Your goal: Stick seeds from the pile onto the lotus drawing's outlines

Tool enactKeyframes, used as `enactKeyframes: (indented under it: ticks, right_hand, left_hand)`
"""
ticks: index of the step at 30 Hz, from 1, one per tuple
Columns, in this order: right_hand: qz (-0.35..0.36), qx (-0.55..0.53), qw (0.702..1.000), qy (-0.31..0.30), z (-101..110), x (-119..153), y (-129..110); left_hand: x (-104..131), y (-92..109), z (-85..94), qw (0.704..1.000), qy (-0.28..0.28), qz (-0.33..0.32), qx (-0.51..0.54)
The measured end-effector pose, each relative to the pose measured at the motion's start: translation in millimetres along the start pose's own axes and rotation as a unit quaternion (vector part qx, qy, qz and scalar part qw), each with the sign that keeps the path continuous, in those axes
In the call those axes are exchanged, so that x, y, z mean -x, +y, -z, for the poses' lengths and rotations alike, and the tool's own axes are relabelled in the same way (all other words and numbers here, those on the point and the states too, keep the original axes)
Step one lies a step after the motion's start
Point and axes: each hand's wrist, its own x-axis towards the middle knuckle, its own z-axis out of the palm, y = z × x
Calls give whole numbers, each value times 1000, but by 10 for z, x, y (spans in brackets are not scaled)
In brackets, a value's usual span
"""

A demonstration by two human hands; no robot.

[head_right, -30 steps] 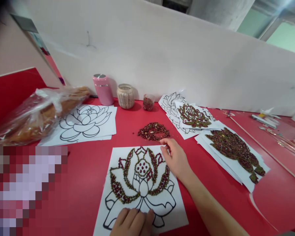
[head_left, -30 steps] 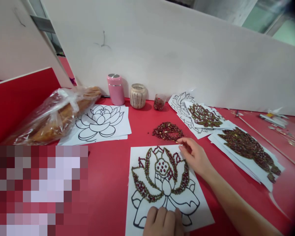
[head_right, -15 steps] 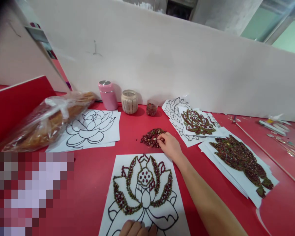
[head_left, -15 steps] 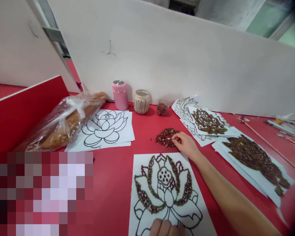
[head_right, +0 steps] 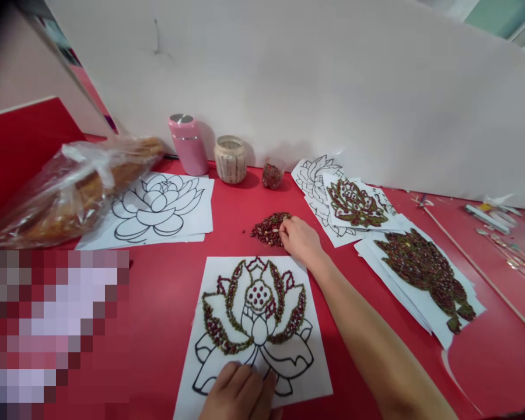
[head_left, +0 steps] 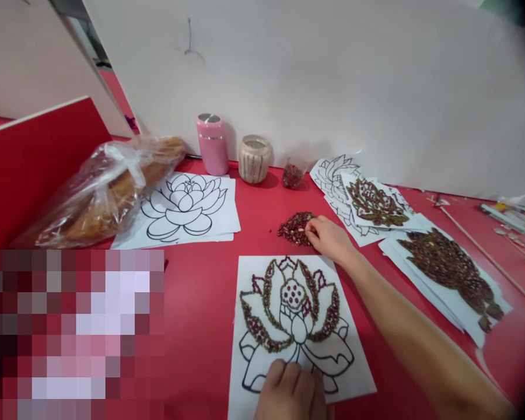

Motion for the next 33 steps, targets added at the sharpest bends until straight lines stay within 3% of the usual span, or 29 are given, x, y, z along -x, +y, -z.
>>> enactKeyframes:
  ticks: [7,17,23,33]
  right_hand:
    - [-28,-77,996,42,117,234,40]
    - [10,-240,971,9,155,1153,-288]
    - [8,-192,980,43,9,1416,-462]
    - [78,-82,994,11,-58,1383,-529]
  left_hand:
    - [-44,44,110,995,-69,17,65]
    - [-69,56,171,990,-110,20,88]
    - [-37,62,195,984,-136,40,110]
    - [-16,65,153,986,-122,45,106]
